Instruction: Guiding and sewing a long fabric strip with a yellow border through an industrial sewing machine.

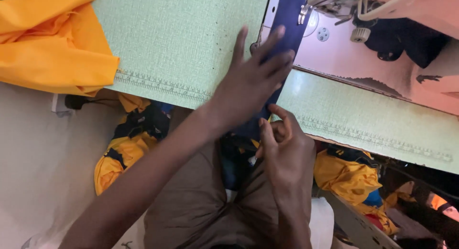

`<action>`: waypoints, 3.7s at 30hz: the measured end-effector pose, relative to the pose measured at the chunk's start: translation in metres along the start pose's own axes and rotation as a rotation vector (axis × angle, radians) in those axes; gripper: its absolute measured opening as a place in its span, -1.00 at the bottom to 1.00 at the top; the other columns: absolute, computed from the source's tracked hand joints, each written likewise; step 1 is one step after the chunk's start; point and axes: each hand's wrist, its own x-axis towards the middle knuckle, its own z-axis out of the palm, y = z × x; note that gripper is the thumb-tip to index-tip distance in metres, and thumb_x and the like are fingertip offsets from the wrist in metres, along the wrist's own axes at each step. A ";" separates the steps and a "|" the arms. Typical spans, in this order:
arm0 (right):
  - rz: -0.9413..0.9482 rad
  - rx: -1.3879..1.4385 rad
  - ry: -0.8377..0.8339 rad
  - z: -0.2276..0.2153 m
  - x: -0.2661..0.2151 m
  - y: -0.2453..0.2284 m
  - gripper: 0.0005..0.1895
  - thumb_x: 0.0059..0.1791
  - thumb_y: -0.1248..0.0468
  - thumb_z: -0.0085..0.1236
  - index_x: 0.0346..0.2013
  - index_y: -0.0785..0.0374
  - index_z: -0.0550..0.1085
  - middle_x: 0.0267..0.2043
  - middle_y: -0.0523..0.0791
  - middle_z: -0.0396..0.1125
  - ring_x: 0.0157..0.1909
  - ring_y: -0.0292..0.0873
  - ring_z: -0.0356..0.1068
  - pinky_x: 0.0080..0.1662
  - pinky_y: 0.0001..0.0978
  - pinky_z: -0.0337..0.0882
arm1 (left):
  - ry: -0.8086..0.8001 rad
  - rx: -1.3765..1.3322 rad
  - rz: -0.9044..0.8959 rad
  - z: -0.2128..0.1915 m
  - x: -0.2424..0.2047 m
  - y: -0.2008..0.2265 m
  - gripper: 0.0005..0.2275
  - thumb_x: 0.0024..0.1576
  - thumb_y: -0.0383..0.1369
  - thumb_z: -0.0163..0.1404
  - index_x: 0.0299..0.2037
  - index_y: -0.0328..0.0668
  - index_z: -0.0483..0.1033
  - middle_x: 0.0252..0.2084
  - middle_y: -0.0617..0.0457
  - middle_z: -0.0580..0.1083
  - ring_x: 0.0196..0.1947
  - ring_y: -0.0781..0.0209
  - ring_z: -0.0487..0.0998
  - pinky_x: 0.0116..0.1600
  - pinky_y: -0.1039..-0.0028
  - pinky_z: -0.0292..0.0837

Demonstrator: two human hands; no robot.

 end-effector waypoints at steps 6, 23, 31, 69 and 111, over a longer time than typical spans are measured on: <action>-0.119 0.080 0.085 0.007 0.029 0.015 -0.63 0.05 0.34 0.16 0.16 0.29 0.52 -0.53 -0.13 0.51 -0.66 -0.37 0.37 -0.36 -0.50 0.51 | -0.020 -0.157 -0.077 -0.011 -0.022 0.014 -0.65 0.26 -0.50 0.03 0.27 -0.26 0.49 0.39 0.02 0.37 0.53 -0.11 0.00 0.50 -0.33 -0.34; -0.385 -0.029 0.206 -0.009 0.109 0.008 -0.71 0.10 0.37 0.21 0.13 0.34 0.55 -0.56 -0.15 0.50 -0.68 -0.38 0.40 -0.41 -0.47 0.58 | 0.072 -0.085 -0.081 0.014 0.040 -0.036 -0.78 0.29 -0.37 0.09 0.11 0.03 0.41 0.22 -0.03 0.27 0.41 -0.18 -0.08 0.37 -0.48 -0.19; -0.357 -0.201 0.269 0.005 0.012 0.087 -0.71 0.11 0.10 0.23 -0.31 0.26 0.45 -0.51 -0.12 0.43 -0.50 -0.26 0.34 -0.38 -0.27 0.26 | 0.033 -0.275 -0.150 -0.015 -0.056 0.046 -0.63 0.20 -0.41 0.17 0.22 -0.10 0.49 0.34 0.03 0.38 0.49 -0.18 0.12 0.50 -0.19 0.02; -0.156 0.197 -0.023 0.013 -0.090 0.116 -0.64 0.06 0.14 0.05 0.07 0.20 0.57 0.02 -0.02 0.54 0.11 -0.10 0.45 0.24 -0.19 0.31 | 0.122 -1.424 -1.385 -0.005 -0.111 0.147 -0.80 0.07 -0.29 0.24 -0.18 -0.21 0.65 -0.41 0.02 0.58 -0.41 0.37 0.57 -0.29 0.61 0.49; 0.007 0.899 0.071 0.060 -0.018 0.125 -0.87 0.01 0.34 0.28 -0.18 0.32 0.57 -0.42 -0.07 0.44 -0.39 -0.29 0.41 -0.23 -0.48 0.45 | -0.014 -1.135 -1.302 -0.010 -0.106 0.116 -0.77 -0.02 -0.19 0.32 -0.27 -0.12 0.71 -0.56 -0.04 0.55 -0.53 0.23 0.55 -0.47 0.49 0.43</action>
